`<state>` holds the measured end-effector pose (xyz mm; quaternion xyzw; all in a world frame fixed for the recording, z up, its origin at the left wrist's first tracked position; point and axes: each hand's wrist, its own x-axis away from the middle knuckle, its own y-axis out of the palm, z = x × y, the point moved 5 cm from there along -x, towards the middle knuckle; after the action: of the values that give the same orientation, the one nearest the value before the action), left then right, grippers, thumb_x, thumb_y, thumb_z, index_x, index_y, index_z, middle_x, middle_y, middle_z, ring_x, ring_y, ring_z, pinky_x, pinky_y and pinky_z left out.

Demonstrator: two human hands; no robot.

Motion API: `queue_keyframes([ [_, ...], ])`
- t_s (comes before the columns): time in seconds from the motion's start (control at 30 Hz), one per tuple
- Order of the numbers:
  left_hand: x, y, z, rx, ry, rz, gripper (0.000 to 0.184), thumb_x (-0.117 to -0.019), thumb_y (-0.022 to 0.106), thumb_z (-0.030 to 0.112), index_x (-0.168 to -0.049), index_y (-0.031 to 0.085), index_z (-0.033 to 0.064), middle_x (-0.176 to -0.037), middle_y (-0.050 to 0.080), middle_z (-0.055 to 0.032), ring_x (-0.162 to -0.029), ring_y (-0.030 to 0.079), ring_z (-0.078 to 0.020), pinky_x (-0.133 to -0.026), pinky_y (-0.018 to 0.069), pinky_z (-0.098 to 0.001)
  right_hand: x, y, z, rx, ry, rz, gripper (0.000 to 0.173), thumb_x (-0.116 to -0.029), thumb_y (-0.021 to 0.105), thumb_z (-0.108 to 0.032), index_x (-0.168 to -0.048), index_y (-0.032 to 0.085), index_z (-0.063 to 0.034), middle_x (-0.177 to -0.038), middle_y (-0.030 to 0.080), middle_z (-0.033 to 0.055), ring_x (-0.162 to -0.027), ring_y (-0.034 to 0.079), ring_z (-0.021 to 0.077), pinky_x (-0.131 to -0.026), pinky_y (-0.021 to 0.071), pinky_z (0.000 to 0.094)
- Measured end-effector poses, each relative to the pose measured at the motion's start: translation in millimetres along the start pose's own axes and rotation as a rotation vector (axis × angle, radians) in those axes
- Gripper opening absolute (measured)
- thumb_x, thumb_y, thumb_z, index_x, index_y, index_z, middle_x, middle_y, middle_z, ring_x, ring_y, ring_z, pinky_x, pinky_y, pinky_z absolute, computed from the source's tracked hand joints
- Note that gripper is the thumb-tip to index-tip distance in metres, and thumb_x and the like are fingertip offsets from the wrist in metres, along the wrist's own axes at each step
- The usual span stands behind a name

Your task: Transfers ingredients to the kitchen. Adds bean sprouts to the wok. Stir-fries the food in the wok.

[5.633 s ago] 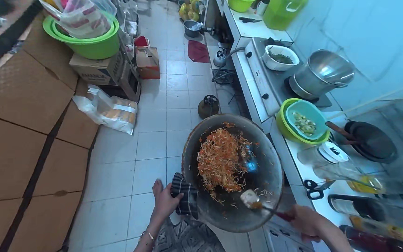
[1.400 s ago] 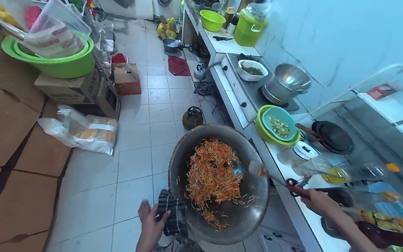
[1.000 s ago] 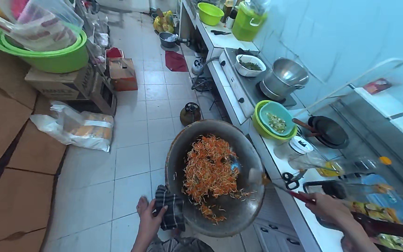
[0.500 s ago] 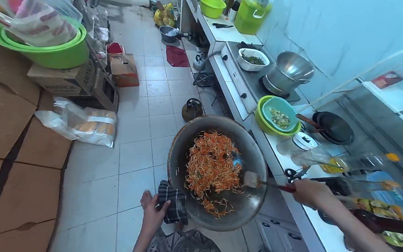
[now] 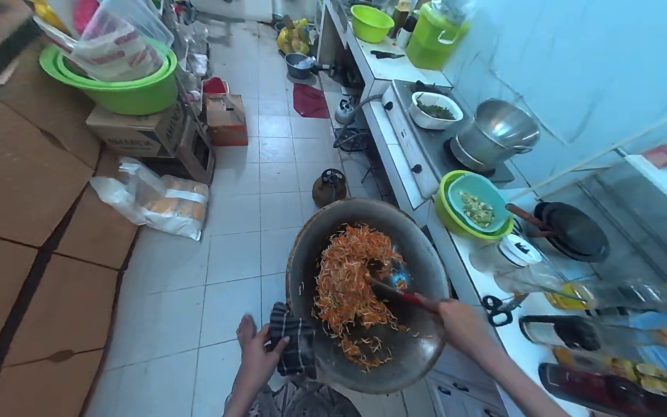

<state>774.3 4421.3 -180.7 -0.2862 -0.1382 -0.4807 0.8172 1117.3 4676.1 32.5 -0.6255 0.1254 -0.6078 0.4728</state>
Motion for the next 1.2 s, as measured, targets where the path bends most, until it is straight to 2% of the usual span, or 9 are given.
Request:
queue_keyframes([
  [0.23, -2, 1, -1, -0.098, 0.018, 0.022, 0.061, -0.0804, 0.084, 0.03, -0.133, 0.065, 0.0043, -0.139, 0.062, -0.0206, -0.119, 0.067, -0.0307, -0.099, 0.0563, -0.0484, 18, 6, 50, -0.007, 0.115, -0.472, 0.039, -0.0999, 0.064, -0.035, -0.121, 0.07, -0.0031, -0.115, 0.069, 0.0267, -0.105, 0.068, 0.0449, -0.09, 0.0516, 0.0671],
  [0.33, -3, 0, -3, -0.143, 0.04, 0.039, 0.06, -0.0788, 0.082, 0.035, -0.129, 0.068, 0.0066, -0.143, 0.058, -0.0214, -0.129, 0.059, -0.0359, -0.107, 0.0488, -0.0542, -7, 40, -29, -0.282, -0.027, -0.532, 0.041, -0.1062, 0.051, -0.035, -0.13, 0.065, -0.0044, -0.111, 0.069, 0.0249, -0.095, 0.07, 0.0395, -0.087, 0.0543, 0.0607],
  [0.5, 0, -2, 5, -0.099, 0.021, -0.008, 0.058, -0.0818, 0.082, 0.034, -0.131, 0.065, 0.0083, -0.109, 0.076, -0.009, -0.105, 0.073, -0.0241, -0.095, 0.0583, -0.0489, -55, 105, -106, -0.916, 0.016, -0.195, 0.049, -0.1094, 0.045, -0.035, -0.152, 0.047, -0.0119, -0.093, 0.07, 0.0149, -0.07, 0.069, 0.0242, -0.068, 0.0601, 0.043],
  [0.6, 0, -5, 5, -0.11, 0.007, -0.009, 0.058, -0.0828, 0.081, 0.036, -0.132, 0.065, 0.0088, -0.112, 0.075, -0.0107, -0.105, 0.072, -0.025, -0.094, 0.0582, -0.0499, -28, 97, -91, -0.737, 0.045, 0.097, 0.051, -0.1057, 0.053, -0.031, -0.155, 0.049, -0.0199, -0.113, 0.074, 0.0178, -0.1, 0.073, 0.0335, -0.093, 0.0556, 0.0539],
  [0.73, -1, 0, 1, -0.148, 0.001, 0.003, 0.057, -0.0826, 0.08, 0.039, -0.129, 0.066, 0.0091, -0.112, 0.075, -0.0106, -0.105, 0.072, -0.0254, -0.094, 0.0577, -0.0514, 24, 110, -64, -0.442, 0.045, 0.314, 0.058, -0.0972, 0.057, -0.02, -0.153, 0.051, -0.0322, -0.105, 0.075, 0.0149, -0.088, 0.073, 0.0354, -0.077, 0.0575, 0.0587],
  [0.87, -3, -1, -2, -0.137, 0.007, -0.019, 0.057, -0.0816, 0.081, 0.038, -0.129, 0.067, 0.0099, -0.114, 0.074, -0.0104, -0.105, 0.072, -0.0246, -0.094, 0.0579, -0.0498, 34, 88, -34, -0.305, 0.11, 0.035, 0.057, -0.098, 0.057, -0.024, -0.152, 0.05, -0.0409, -0.113, 0.075, 0.0144, -0.103, 0.071, 0.0376, -0.086, 0.0548, 0.0614],
  [0.97, -1, 0, -3, -0.114, 0.028, -0.014, 0.056, -0.0824, 0.081, 0.036, -0.129, 0.067, 0.01, -0.114, 0.074, -0.0103, -0.103, 0.073, -0.0233, -0.093, 0.0588, -0.0489, 35, 51, 18, -0.239, 0.084, -0.156, 0.045, -0.1002, 0.06, -0.035, -0.145, 0.061, -0.0315, -0.117, 0.073, 0.0175, -0.107, 0.069, 0.0402, -0.092, 0.0532, 0.0648],
  [1.1, -2, 0, -3, -0.118, 0.053, -0.009, 0.052, -0.0822, 0.08, 0.038, -0.126, 0.069, 0.0119, -0.109, 0.076, -0.0072, -0.104, 0.073, -0.022, -0.094, 0.0578, -0.0496, 49, 7, 54, -0.168, 0.097, -0.589, 0.036, -0.1043, 0.059, -0.038, -0.134, 0.067, -0.0186, -0.097, 0.075, 0.0137, -0.074, 0.072, 0.025, -0.074, 0.0591, 0.0454],
  [1.2, 4, 0, 3, -0.132, 0.023, -0.024, 0.054, -0.0838, 0.079, 0.037, -0.128, 0.067, 0.008, -0.111, 0.075, -0.0107, -0.106, 0.072, -0.0242, -0.095, 0.0568, -0.0499, 42, 18, 21, -0.252, -0.004, -0.717, 0.041, -0.108, 0.05, -0.038, -0.141, 0.061, -0.0155, -0.098, 0.072, 0.0156, -0.073, 0.067, 0.0243, -0.071, 0.0549, 0.0436],
])
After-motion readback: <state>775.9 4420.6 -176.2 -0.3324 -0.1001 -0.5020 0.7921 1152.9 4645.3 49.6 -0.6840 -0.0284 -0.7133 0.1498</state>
